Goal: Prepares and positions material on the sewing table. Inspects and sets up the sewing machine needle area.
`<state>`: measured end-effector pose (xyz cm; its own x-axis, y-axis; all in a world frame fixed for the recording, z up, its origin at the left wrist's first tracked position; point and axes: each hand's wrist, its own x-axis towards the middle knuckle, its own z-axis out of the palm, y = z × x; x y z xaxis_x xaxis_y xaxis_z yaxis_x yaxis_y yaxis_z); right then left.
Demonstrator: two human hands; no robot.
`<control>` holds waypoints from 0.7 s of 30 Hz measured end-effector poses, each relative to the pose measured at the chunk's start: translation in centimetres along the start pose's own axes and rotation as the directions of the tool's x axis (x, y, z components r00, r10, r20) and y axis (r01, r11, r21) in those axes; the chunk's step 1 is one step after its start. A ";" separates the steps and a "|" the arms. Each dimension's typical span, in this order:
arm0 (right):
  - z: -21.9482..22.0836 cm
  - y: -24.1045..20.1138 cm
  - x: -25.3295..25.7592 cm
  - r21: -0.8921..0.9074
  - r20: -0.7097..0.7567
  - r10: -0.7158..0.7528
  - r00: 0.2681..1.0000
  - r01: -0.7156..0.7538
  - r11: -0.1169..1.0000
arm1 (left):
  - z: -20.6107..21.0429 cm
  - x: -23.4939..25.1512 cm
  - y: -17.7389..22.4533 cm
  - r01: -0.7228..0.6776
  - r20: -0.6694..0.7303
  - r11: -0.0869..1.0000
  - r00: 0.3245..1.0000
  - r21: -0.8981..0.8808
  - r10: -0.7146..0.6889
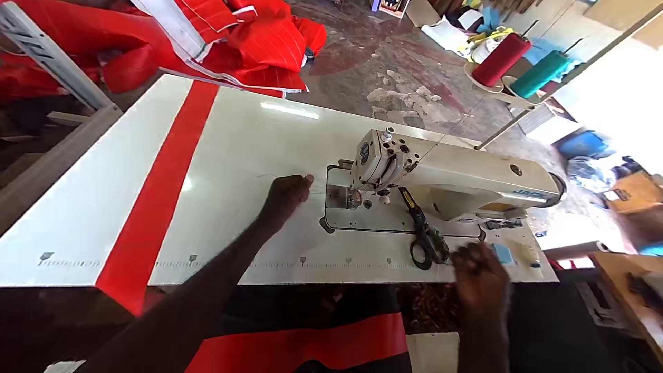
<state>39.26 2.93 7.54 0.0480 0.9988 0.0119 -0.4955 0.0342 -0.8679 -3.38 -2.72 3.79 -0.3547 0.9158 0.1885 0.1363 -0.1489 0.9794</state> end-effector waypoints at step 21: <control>14.8 14.6 3.0 -0.854 0.503 0.078 0.860 0.482 0.197 | -2.2 0.7 -1.2 -0.061 -0.068 0.776 0.989 0.628 0.133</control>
<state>19.33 6.96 2.23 -0.4342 0.8801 0.1922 0.6662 0.4573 -0.5891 -5.80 -2.71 2.87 -0.3952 0.8604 0.3218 0.7086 0.0626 0.7029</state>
